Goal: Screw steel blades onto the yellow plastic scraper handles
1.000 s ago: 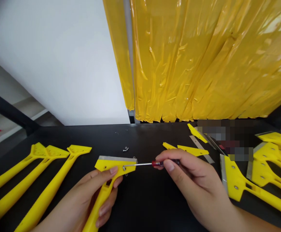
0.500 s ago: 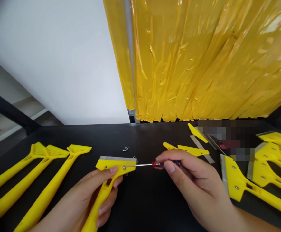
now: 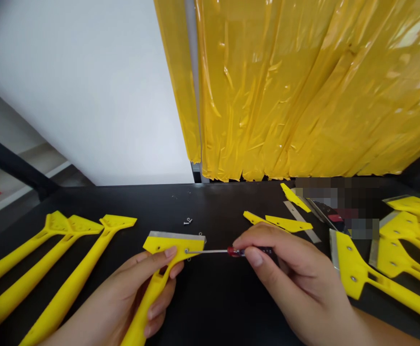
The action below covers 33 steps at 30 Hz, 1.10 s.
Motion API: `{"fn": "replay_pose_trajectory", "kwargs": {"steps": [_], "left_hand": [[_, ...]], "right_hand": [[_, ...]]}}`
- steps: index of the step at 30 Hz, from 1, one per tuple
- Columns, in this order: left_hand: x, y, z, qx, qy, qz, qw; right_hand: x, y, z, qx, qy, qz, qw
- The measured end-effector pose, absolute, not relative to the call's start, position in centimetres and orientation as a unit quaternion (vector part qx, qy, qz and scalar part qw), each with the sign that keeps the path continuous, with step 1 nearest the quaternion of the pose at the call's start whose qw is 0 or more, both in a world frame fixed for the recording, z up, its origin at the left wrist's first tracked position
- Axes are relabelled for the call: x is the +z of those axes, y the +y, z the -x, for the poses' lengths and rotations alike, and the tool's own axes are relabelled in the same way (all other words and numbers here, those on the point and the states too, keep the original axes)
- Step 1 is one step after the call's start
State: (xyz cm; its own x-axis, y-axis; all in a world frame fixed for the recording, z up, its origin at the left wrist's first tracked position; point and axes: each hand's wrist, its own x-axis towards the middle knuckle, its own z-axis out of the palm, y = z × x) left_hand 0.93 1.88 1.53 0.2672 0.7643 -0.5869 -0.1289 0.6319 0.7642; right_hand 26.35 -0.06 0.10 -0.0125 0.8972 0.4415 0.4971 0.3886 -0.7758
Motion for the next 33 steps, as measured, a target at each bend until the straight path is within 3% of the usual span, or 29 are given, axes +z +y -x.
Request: {"fn": "replay_pose_trajectory", "kwargs": {"steps": [27,33], "left_hand": [[0.6,1.8,-0.7,0.320,0.536,-0.323,0.712],[-0.4,2.4,-0.6,0.275,0.559,-0.376,0.686]], "right_hand": [[0.9,0.3,-25.6,0.164,-0.659,0.552,0.484],[1.4,-0.4,-26.2,0.082,-0.739,0.514,0.429]]}}
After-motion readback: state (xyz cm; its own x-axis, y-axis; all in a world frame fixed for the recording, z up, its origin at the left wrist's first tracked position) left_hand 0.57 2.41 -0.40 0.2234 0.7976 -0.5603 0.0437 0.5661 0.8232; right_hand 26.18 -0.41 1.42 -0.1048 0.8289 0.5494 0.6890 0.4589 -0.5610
